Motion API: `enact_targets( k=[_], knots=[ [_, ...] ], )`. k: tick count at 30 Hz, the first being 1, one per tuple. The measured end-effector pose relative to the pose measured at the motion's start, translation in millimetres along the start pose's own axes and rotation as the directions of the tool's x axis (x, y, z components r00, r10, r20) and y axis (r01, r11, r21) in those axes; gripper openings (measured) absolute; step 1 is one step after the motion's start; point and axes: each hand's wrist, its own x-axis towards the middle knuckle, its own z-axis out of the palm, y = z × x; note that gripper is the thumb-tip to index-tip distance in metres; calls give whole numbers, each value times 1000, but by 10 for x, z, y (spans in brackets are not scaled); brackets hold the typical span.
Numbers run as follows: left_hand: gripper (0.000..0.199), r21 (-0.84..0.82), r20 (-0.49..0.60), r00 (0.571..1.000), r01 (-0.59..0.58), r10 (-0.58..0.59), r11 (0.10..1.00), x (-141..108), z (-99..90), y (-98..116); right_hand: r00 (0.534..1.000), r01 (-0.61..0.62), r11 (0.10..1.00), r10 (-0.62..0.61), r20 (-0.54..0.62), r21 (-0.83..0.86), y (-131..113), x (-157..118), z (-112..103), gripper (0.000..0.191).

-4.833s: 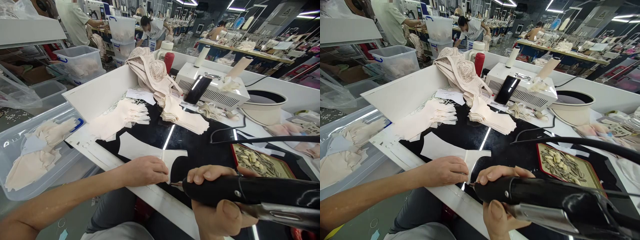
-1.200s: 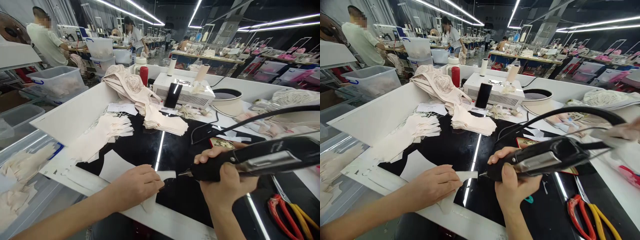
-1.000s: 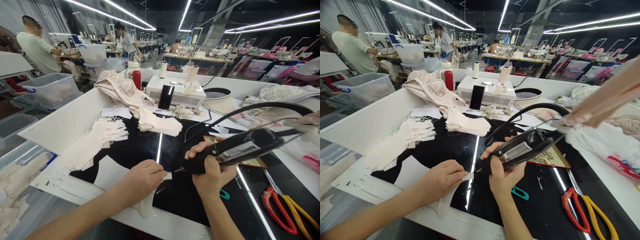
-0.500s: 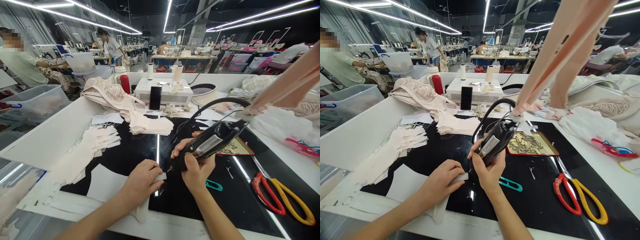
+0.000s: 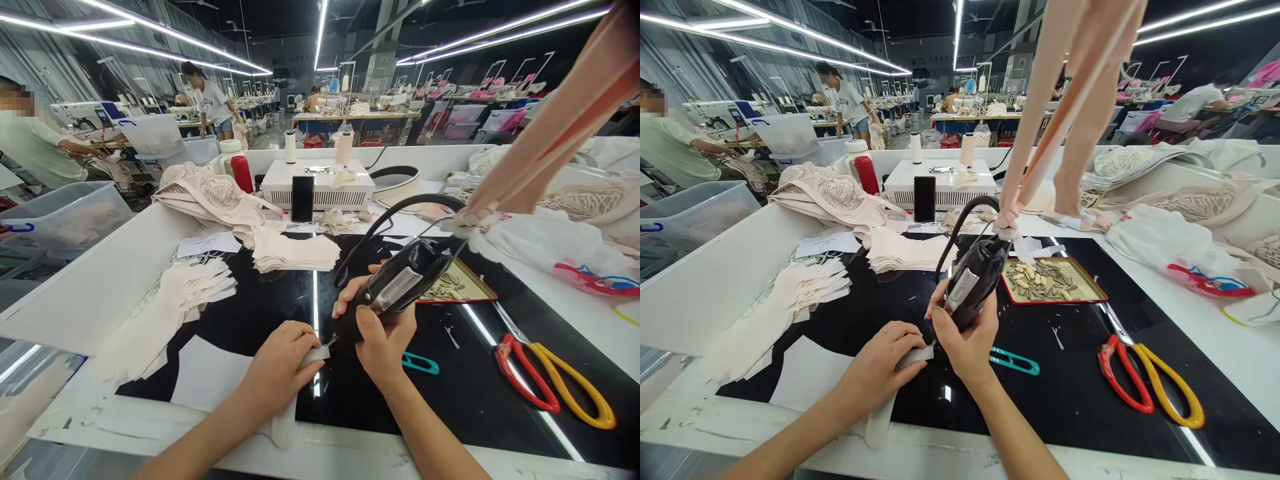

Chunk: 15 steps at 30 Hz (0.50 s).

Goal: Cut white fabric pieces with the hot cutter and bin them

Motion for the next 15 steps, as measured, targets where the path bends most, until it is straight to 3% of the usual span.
enact_targets(
  k=[10,15],
  knots=[
    [31,-30,-35,999,11,-12,999,-14,19,-9,1000,-5,1000,5,-20,-6,22,-8,-9,40],
    [25,-30,-35,999,12,-13,999,-17,30,-15,1000,-11,1000,10,-29,-26,16,-3,-8,39]
  ],
)
